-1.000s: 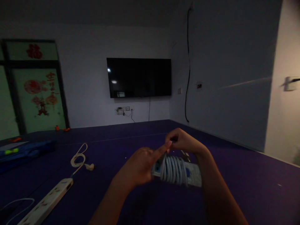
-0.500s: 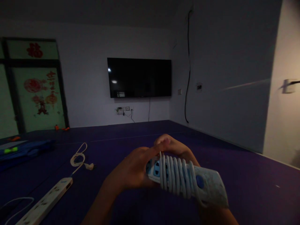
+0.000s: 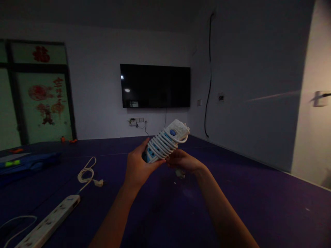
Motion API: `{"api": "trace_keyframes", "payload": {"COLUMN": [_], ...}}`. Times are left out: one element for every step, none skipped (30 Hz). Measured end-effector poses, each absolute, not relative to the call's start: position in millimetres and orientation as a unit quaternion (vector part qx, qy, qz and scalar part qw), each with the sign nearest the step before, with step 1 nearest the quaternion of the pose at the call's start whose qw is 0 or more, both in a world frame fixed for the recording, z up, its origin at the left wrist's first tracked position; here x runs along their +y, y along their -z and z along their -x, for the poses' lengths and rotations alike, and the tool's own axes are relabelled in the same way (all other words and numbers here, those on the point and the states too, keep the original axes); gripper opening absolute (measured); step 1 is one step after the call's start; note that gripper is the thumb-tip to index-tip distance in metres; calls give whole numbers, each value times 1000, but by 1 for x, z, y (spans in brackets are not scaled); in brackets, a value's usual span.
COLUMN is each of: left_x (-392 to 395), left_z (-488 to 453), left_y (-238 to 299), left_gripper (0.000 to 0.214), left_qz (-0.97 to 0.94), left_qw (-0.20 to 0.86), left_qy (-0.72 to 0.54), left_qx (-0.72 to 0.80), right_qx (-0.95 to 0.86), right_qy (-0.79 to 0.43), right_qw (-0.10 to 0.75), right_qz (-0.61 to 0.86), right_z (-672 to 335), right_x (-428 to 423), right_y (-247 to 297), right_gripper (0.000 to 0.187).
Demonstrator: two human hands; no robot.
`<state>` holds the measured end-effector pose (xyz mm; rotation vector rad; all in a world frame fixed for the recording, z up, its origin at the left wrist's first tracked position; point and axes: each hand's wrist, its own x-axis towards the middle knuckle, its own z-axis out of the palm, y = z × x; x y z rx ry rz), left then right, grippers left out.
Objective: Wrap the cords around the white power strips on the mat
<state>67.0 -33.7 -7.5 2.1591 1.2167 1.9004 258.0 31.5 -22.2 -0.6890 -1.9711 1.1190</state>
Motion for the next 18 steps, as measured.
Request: {"api": "trace_keyframes", "payload": {"left_x": [-31, -27, -24, -21, -18, -15, -12, -10, -8, -7, -6, -5, -4, -4, -4, -4, -4, -4], "left_z": [-66, -65, -63, -62, -60, -59, -57, -56, -55, -54, -53, -52, -51, -50, -49, -48, -48, -47], "left_y": [8, 9, 10, 11, 13, 14, 15, 16, 17, 17, 17, 17, 17, 16, 15, 15, 15, 15], "left_gripper": [74, 72, 70, 70, 70, 72, 74, 75, 76, 76, 76, 75, 74, 72, 70, 68, 67, 66], "left_qz": [-677, -665, -653, -640, -627, -616, -606, -597, -591, -587, -584, -581, -580, -581, -584, -588, -590, -593], "left_qw": [-5, -15, -22, -26, -28, -28, -29, -29, -26, -21, -14, -8, 0, 9, 17, 25, 29, 30], "left_qy": [-614, -620, -627, -635, -643, -649, -654, -657, -657, -656, -655, -654, -652, -650, -647, -643, -640, -637], "left_qx": [405, 416, 424, 431, 438, 445, 452, 460, 467, 474, 480, 484, 488, 489, 490, 490, 491, 492], "right_qx": [-772, -775, -777, -779, -782, -786, -792, -800, -810, -821, -833, -843, -850, -855, -856, -857, -856, -856], "right_qy": [-446, -447, -444, -439, -432, -423, -410, -394, -371, -343, -309, -274, -240, -212, -191, -177, -172, -175], "right_qw": [367, 359, 353, 348, 345, 343, 343, 341, 338, 336, 336, 338, 342, 347, 352, 357, 358, 357], "right_qz": [264, 268, 274, 280, 287, 292, 295, 299, 303, 308, 312, 316, 320, 323, 326, 328, 330, 331], "right_z": [-256, -255, -253, -252, -251, -249, -247, -245, -242, -239, -236, -233, -231, -228, -227, -225, -225, -224], "right_x": [29, 25, 21, 16, 12, 8, 4, 1, -2, -5, -7, -10, -13, -15, -17, -19, -20, -21], "right_y": [18, 15, 12, 9, 8, 6, 5, 4, 3, 2, 1, 0, 0, -1, -1, -1, -2, -2], "right_gripper": [27, 30, 32, 33, 33, 33, 34, 35, 35, 36, 35, 34, 32, 30, 27, 24, 21, 19]}}
